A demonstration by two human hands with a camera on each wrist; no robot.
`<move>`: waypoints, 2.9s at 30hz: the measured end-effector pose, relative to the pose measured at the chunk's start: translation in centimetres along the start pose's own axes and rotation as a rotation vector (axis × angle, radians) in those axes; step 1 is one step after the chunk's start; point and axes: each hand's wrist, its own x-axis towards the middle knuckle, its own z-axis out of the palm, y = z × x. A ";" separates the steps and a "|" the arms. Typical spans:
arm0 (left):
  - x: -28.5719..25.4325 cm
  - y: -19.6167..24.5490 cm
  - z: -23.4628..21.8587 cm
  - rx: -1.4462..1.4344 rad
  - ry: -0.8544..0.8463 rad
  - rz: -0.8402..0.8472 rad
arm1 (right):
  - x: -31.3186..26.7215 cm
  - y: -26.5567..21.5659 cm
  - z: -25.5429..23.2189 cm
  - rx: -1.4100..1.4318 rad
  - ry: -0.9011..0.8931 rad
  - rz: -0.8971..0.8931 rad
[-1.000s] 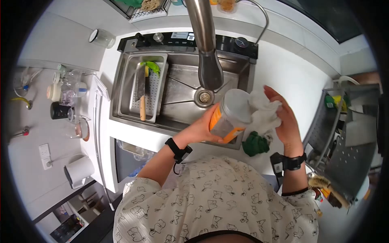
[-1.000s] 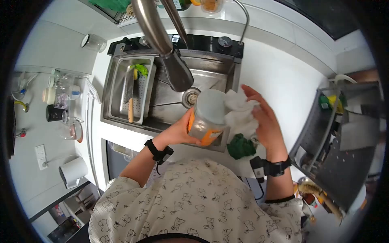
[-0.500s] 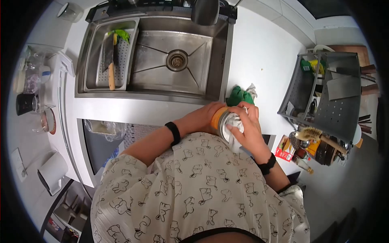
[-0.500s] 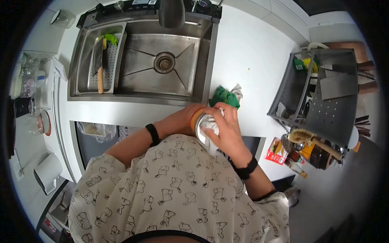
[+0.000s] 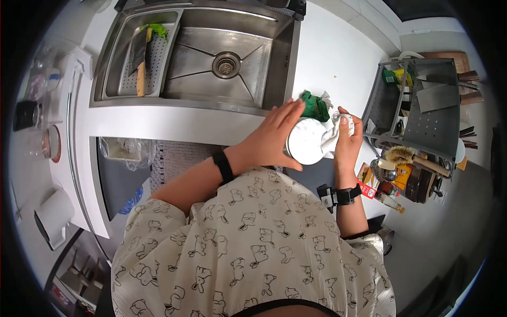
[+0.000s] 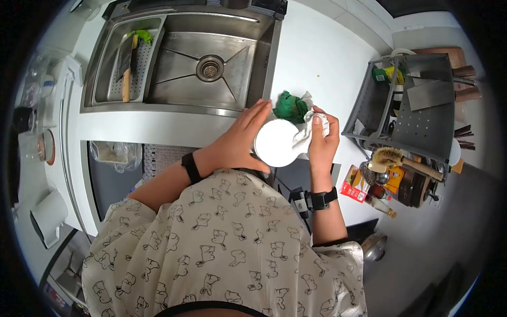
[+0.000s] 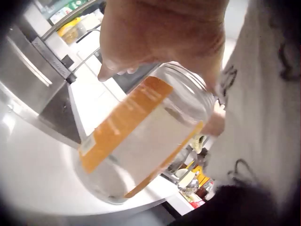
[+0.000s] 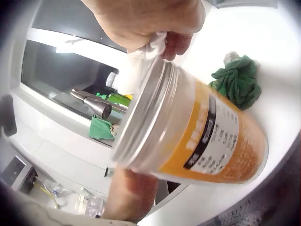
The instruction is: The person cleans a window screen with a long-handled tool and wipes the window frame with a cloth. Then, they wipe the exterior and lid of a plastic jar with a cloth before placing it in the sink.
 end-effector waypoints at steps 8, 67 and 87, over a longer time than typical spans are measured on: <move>1.4 0.5 4.3 -0.124 0.189 -0.107 | -2.5 -2.7 0.1 -0.650 -0.195 -0.461; 2.4 -0.3 4.9 -0.119 0.332 0.041 | -1.2 -3.7 -0.6 -0.754 -0.212 -0.320; 2.3 -0.9 4.9 -0.084 0.338 0.055 | -3.7 -3.9 -2.4 -0.603 -0.486 -0.262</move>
